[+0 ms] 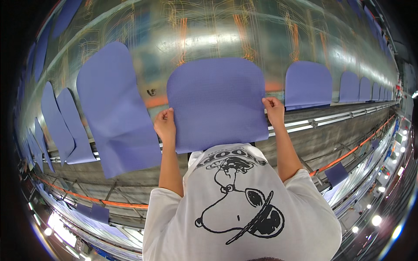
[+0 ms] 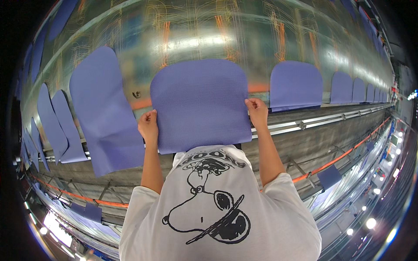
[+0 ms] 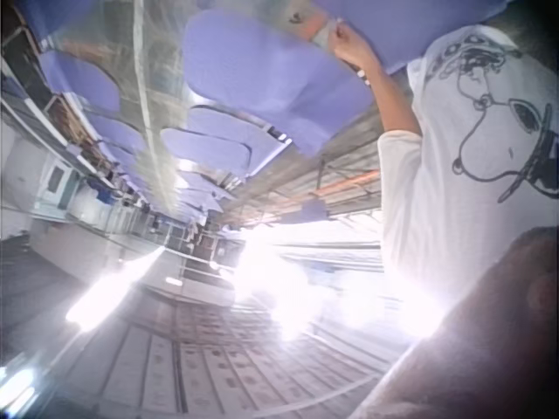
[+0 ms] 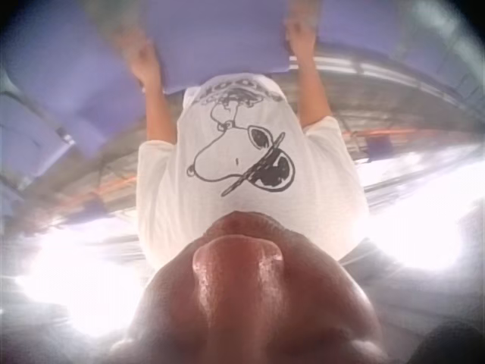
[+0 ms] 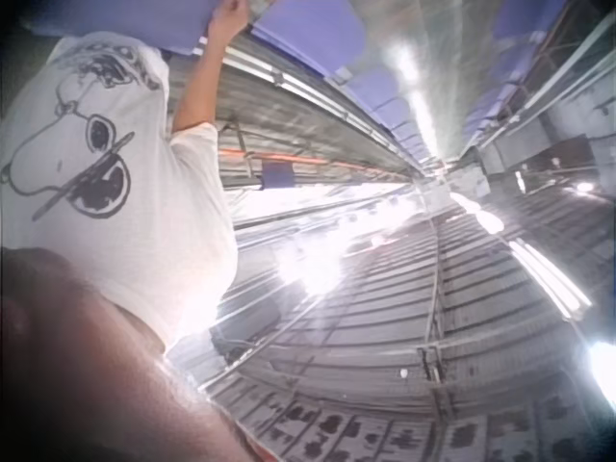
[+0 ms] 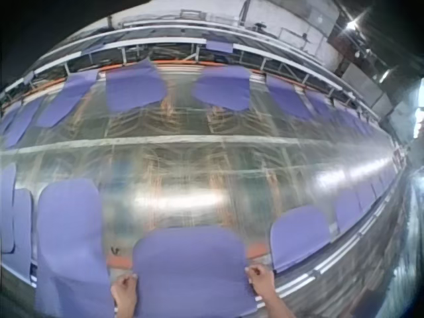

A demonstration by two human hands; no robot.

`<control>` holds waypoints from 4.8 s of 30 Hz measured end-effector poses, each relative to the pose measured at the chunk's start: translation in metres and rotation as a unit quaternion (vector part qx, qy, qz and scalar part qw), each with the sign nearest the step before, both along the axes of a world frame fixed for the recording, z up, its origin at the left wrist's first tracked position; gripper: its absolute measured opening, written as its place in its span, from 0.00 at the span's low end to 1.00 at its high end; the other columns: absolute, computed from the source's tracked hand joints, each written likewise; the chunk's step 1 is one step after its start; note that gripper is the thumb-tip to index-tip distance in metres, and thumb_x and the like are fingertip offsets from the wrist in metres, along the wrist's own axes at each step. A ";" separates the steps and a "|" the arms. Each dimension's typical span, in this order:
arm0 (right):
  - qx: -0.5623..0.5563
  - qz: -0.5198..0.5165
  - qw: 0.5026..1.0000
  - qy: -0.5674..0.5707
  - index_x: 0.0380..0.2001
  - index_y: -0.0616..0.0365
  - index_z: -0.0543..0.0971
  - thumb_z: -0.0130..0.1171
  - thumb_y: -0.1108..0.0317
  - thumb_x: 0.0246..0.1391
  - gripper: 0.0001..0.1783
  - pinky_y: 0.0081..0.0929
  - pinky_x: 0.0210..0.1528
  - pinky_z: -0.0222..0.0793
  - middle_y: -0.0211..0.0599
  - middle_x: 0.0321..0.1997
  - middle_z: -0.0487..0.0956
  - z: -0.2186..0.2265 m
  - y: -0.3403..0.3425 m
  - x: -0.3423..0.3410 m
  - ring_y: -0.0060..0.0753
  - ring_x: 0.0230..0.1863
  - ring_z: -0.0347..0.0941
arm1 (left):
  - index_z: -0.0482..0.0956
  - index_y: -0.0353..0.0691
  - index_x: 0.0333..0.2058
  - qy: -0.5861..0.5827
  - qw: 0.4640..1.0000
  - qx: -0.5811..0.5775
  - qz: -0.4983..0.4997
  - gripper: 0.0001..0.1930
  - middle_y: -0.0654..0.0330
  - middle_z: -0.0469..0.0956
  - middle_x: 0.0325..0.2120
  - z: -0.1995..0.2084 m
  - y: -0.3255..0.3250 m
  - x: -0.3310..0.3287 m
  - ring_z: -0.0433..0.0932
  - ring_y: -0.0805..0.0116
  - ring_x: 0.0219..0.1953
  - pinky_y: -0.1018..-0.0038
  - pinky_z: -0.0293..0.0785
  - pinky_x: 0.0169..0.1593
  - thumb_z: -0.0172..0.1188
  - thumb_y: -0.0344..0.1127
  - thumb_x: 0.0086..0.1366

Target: The person repeatedly folds purple fabric pieces on a metal workbench. They smooth each piece, fold it in half, and place it back on the bench, continuing the process across multiple items.

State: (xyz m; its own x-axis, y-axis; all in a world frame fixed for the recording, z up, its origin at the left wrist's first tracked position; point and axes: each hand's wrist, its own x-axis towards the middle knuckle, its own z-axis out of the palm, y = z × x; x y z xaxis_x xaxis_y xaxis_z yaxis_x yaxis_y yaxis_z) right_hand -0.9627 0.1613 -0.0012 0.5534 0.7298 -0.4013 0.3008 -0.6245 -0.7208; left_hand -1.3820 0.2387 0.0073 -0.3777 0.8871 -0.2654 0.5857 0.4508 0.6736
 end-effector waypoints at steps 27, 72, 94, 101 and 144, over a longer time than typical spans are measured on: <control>-0.005 0.008 1.000 -0.025 0.36 0.62 0.86 0.71 0.61 0.58 0.14 0.23 0.36 0.72 0.29 0.29 0.81 -0.001 0.001 0.002 0.20 0.30 0.73 | 0.87 0.31 0.37 -0.009 1.000 0.003 0.002 0.16 0.61 0.80 0.25 -0.001 -0.004 0.001 0.75 0.73 0.28 0.73 0.73 0.36 0.69 0.42 0.66; -0.028 0.056 0.996 -0.058 0.34 0.62 0.85 0.71 0.59 0.59 0.15 0.21 0.35 0.69 0.26 0.27 0.81 -0.003 0.011 0.006 0.18 0.30 0.72 | 0.88 0.38 0.34 0.000 0.999 0.047 0.014 0.13 0.56 0.82 0.30 -0.006 -0.007 -0.003 0.82 0.56 0.31 0.62 0.77 0.39 0.69 0.43 0.63; -0.018 0.043 0.996 -0.079 0.34 0.61 0.84 0.72 0.56 0.55 0.17 0.30 0.36 0.73 0.34 0.24 0.81 0.003 0.011 -0.002 0.29 0.27 0.76 | 0.86 0.34 0.39 0.045 0.997 0.020 -0.055 0.16 0.57 0.83 0.25 -0.011 -0.004 -0.008 0.82 0.59 0.29 0.64 0.77 0.39 0.66 0.44 0.66; 0.108 0.222 0.910 -0.332 0.52 0.57 0.79 0.65 0.66 0.57 0.20 0.46 0.58 0.68 0.45 0.52 0.79 0.000 0.018 -0.048 0.49 0.55 0.75 | 0.76 0.39 0.56 0.204 0.936 0.097 -0.269 0.21 0.49 0.79 0.49 0.016 0.016 0.021 0.78 0.46 0.51 0.54 0.75 0.54 0.61 0.32 0.64; 0.025 0.455 0.853 -0.255 0.69 0.60 0.67 0.67 0.49 0.56 0.43 0.54 0.76 0.50 0.57 0.71 0.66 0.050 -0.002 -0.037 0.58 0.74 0.59 | 0.62 0.31 0.69 0.261 0.844 -0.041 -0.467 0.48 0.35 0.60 0.69 0.033 -0.014 0.064 0.62 0.38 0.70 0.52 0.59 0.71 0.73 0.51 0.57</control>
